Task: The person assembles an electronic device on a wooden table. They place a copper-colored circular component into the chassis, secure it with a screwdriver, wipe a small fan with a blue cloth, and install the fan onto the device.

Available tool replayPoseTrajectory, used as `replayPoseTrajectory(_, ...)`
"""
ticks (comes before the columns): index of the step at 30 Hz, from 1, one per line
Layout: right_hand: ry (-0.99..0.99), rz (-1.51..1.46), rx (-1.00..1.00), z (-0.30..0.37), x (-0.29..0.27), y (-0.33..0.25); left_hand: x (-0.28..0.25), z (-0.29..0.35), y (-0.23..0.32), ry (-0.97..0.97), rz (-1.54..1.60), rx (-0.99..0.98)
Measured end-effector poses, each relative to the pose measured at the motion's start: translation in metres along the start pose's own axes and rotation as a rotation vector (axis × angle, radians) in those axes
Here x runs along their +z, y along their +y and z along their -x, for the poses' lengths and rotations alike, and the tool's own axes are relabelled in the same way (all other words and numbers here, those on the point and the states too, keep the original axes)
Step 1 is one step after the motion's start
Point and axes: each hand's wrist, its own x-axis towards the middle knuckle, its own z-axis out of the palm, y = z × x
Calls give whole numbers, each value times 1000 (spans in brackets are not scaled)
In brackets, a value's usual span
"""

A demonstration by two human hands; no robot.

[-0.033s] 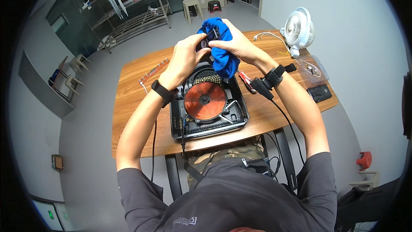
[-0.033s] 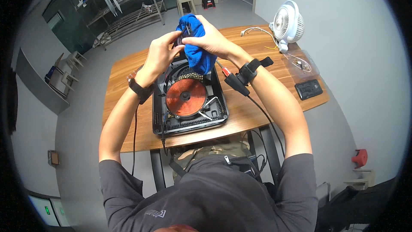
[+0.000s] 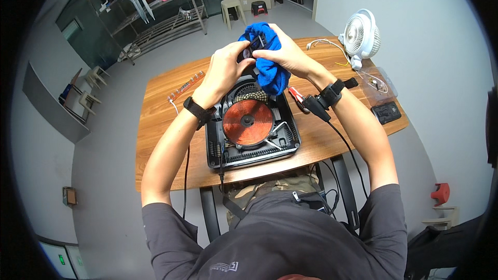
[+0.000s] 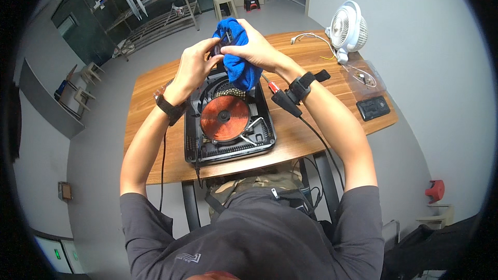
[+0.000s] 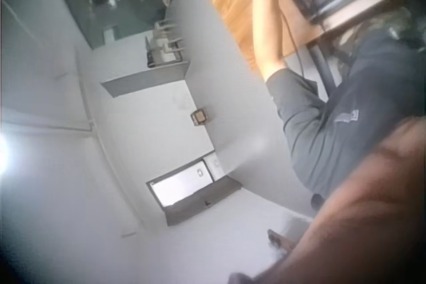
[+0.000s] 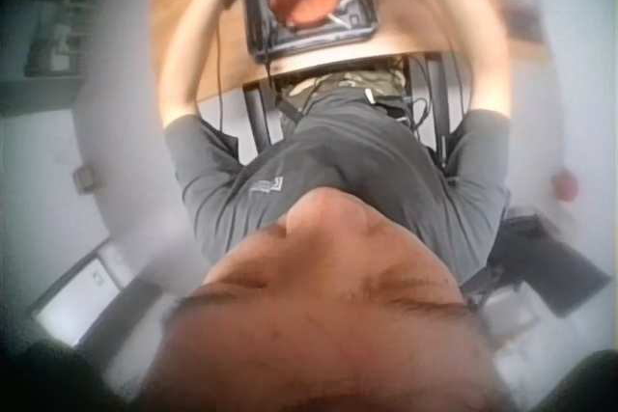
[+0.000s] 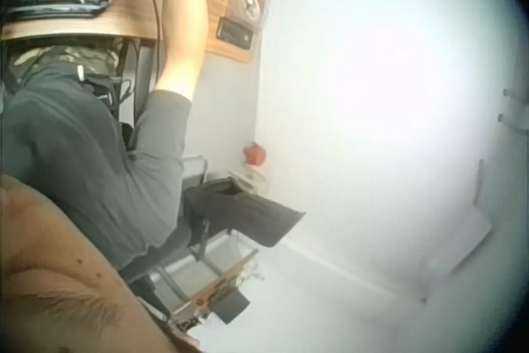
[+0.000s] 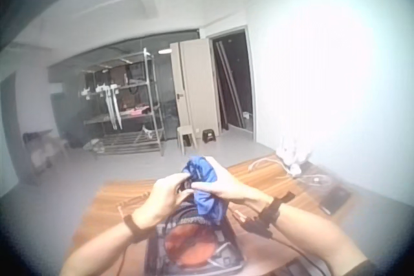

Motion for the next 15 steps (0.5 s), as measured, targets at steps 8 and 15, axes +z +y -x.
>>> replayPoseTrajectory(8,96,246,-14,2,-6,25,6,11,1,-150,-56,-134)
replayPoseTrajectory(15,77,6,-8,8,-6,31,5,17,-5,-194,126,-221)
